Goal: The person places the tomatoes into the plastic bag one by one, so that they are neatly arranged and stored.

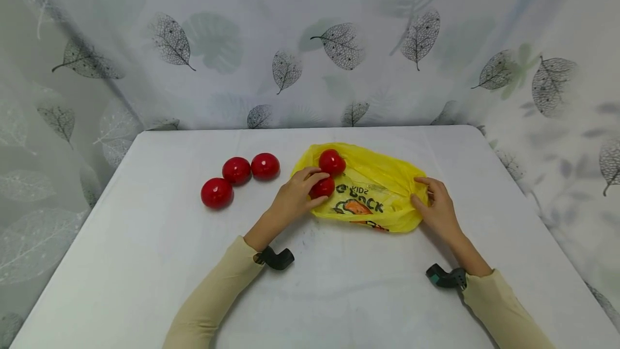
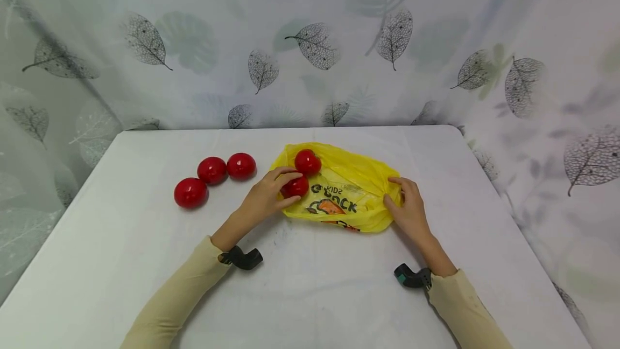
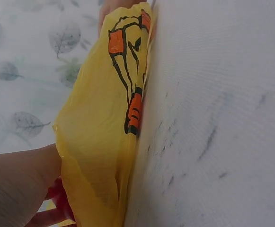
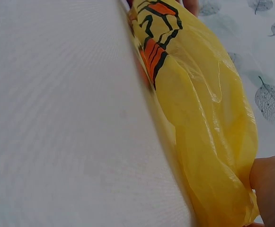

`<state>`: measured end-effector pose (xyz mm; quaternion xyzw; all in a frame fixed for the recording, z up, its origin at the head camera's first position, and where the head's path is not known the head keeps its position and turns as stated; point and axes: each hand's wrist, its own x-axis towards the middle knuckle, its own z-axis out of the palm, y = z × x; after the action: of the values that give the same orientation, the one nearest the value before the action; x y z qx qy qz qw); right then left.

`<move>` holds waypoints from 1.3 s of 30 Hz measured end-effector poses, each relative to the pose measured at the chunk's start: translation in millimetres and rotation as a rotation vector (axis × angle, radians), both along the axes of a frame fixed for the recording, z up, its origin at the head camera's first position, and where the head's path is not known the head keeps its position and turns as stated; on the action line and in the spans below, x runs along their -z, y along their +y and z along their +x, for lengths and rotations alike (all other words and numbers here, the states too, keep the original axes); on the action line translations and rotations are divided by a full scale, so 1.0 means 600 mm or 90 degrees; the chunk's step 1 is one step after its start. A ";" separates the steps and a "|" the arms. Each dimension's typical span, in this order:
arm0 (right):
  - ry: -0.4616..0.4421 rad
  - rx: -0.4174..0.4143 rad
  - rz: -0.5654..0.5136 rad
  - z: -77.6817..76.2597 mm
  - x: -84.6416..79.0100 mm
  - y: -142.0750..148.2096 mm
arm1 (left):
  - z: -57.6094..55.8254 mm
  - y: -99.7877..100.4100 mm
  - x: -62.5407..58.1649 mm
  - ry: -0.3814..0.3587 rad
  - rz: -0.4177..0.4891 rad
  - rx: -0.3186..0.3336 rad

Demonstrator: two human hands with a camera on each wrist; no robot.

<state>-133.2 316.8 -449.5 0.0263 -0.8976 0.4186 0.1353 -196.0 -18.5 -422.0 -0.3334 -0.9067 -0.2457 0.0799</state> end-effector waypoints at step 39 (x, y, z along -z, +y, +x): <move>-0.002 -0.005 0.005 0.005 -0.005 -0.003 | 0.009 -0.063 -0.037 0.070 0.040 -0.079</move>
<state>-130.1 314.9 -446.4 0.0298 -0.8995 0.4155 0.1318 -190.4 -56.4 -400.1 -0.2872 -0.9117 -0.2496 0.1549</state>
